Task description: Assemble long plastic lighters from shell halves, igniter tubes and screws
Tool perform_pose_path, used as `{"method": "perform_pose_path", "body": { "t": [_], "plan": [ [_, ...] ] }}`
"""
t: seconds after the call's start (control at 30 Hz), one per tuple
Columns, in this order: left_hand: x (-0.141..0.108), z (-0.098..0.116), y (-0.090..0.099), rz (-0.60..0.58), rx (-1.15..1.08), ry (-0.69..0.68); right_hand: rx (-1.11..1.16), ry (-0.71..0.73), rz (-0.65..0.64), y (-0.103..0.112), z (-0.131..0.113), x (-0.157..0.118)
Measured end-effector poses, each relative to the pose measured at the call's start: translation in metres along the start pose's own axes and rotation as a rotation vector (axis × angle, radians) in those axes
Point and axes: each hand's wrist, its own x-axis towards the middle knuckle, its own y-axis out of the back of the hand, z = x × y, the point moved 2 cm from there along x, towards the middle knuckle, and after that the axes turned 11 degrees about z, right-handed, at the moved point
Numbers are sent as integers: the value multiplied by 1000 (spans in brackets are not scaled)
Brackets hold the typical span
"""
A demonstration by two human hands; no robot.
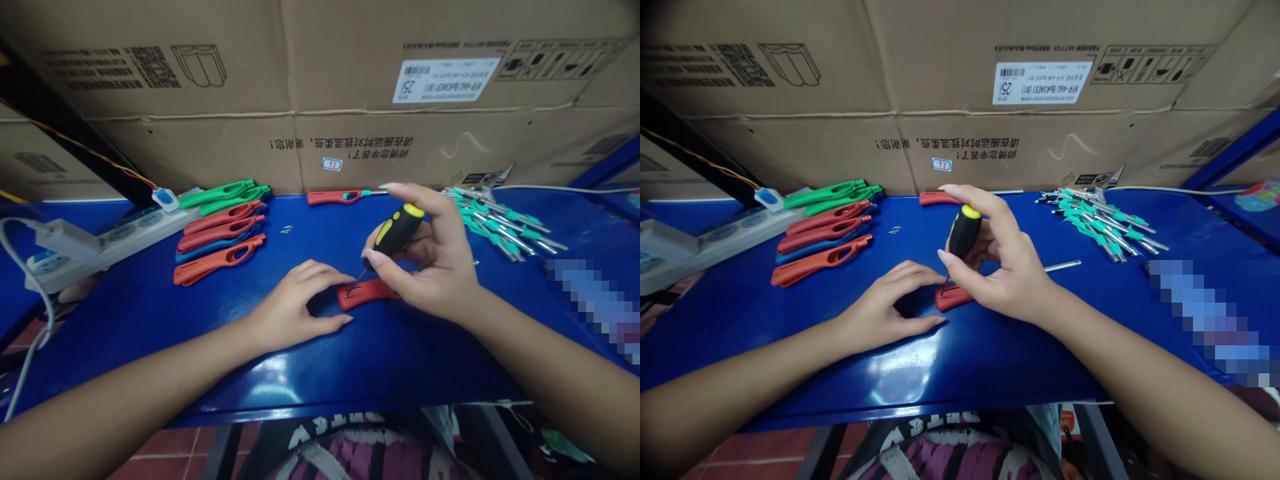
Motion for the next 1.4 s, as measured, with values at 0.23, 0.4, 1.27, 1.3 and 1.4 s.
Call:
{"method": "perform_pose_path", "body": {
  "t": [0.23,0.4,1.27,1.3,1.4],
  "plan": [
    [-2,-4,-5,-66,32,-14,-2,-27,-38,-2,-1,-2],
    [-2,-4,-7,-93,21,-7,-12,-33,-220,-3,-8,0],
    [0,-6,-9,-84,-2,-49,-439,520,-257,-2,-13,16],
    [0,-6,-9,-82,-3,-55,-461,582,-210,-2,-16,17],
    [-1,-5,-9,-82,-3,-62,-504,649,-210,-2,-23,17]
  ]
}}
